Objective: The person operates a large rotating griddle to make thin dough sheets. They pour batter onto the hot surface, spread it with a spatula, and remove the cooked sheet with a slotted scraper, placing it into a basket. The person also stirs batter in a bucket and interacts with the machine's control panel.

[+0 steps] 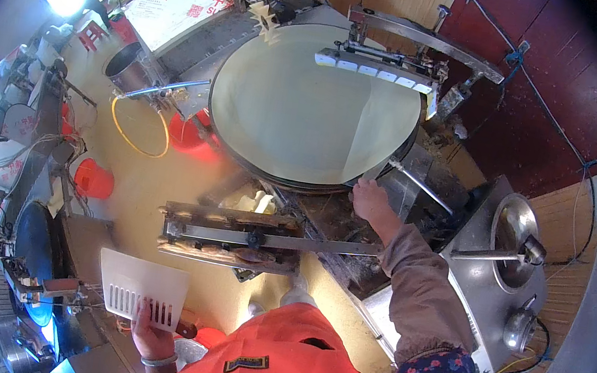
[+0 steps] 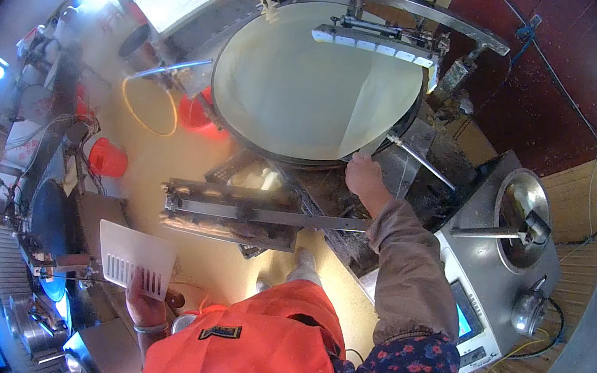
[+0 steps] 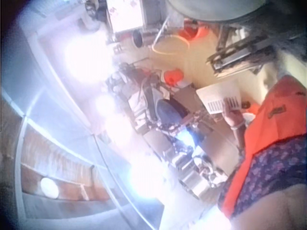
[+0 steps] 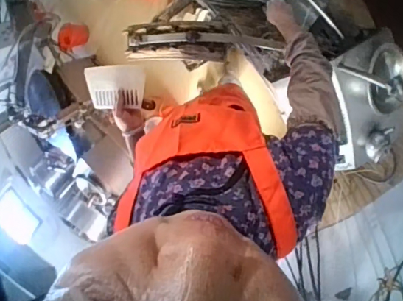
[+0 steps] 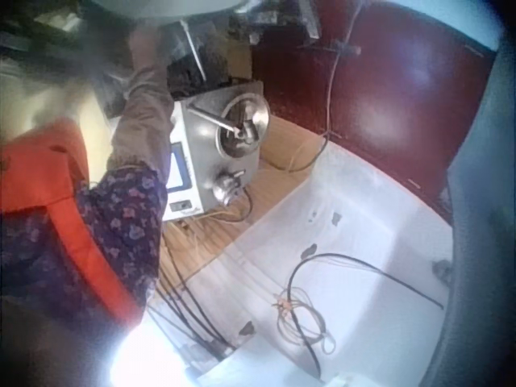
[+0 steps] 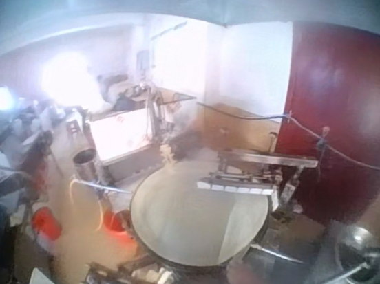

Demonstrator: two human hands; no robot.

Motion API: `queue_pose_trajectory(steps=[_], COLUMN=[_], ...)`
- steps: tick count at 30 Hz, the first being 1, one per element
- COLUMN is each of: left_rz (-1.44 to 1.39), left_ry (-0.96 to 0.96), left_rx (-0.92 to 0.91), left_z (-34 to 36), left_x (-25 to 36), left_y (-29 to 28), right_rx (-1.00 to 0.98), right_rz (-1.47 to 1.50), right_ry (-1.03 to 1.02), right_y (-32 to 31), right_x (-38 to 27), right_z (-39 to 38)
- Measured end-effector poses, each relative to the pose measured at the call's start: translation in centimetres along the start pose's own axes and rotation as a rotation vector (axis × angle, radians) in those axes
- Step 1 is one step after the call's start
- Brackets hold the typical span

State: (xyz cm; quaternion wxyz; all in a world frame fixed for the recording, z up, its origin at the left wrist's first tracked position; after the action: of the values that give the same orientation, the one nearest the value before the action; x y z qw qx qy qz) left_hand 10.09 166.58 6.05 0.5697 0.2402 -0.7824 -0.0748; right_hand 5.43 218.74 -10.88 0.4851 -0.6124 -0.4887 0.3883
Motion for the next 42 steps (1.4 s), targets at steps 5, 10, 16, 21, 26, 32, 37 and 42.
queue_pose_trajectory(steps=[5,10,16,21,26,32,37,42], left_rz=[0.022,0.038,0.030,0.050,0.003,-0.023,-0.059,-0.074], left_ry=[0.009,0.039,0.036,-0.020,-0.032,-0.063,-0.043,-0.093], left_rx=[-0.004,0.000,-0.067,-0.116,-0.094,-0.082,-0.105,-0.112], left_z=[0.8,1.0,1.5,2.3,2.5,2.5,2.5,2.5], left_x=[0.4,1.2,1.8,1.7,1.3,1.4,1.3,1.3], left_y=[0.6,0.2,-0.9,-1.6,-1.7,-2.3,-3.7,-5.7], right_rx=[0.113,0.098,0.082,0.225,0.378,0.410,0.462,0.291], right_rz=[-0.048,0.039,0.075,0.142,0.324,0.494,0.636,0.895], right_ry=[0.009,0.009,-0.089,-0.087,0.055,0.087,0.026,-0.042], right_y=[-0.1,0.2,-3.3,-9.6,-14.6,-15.2,-13.5,-11.1], right_x=[-1.4,-1.7,-2.2,-4.5,-7.1,-10.5,-14.0,-19.3], right_z=[0.8,1.1,0.3,-4.8,-10.6,-15.9,-18.5,-19.4])
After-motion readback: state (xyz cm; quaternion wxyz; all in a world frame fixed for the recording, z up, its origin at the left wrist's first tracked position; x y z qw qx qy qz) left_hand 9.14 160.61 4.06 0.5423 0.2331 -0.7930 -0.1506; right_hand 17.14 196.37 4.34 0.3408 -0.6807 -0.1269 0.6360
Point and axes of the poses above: each hand's wrist, its own z-axis towards the middle knuckle, its own y-axis out of the palm, x = y × z, the point moved 7 cm from there along z, towards the middle knuckle, and after that the axes turned 2 degrees about x, right-handed, at the moved point
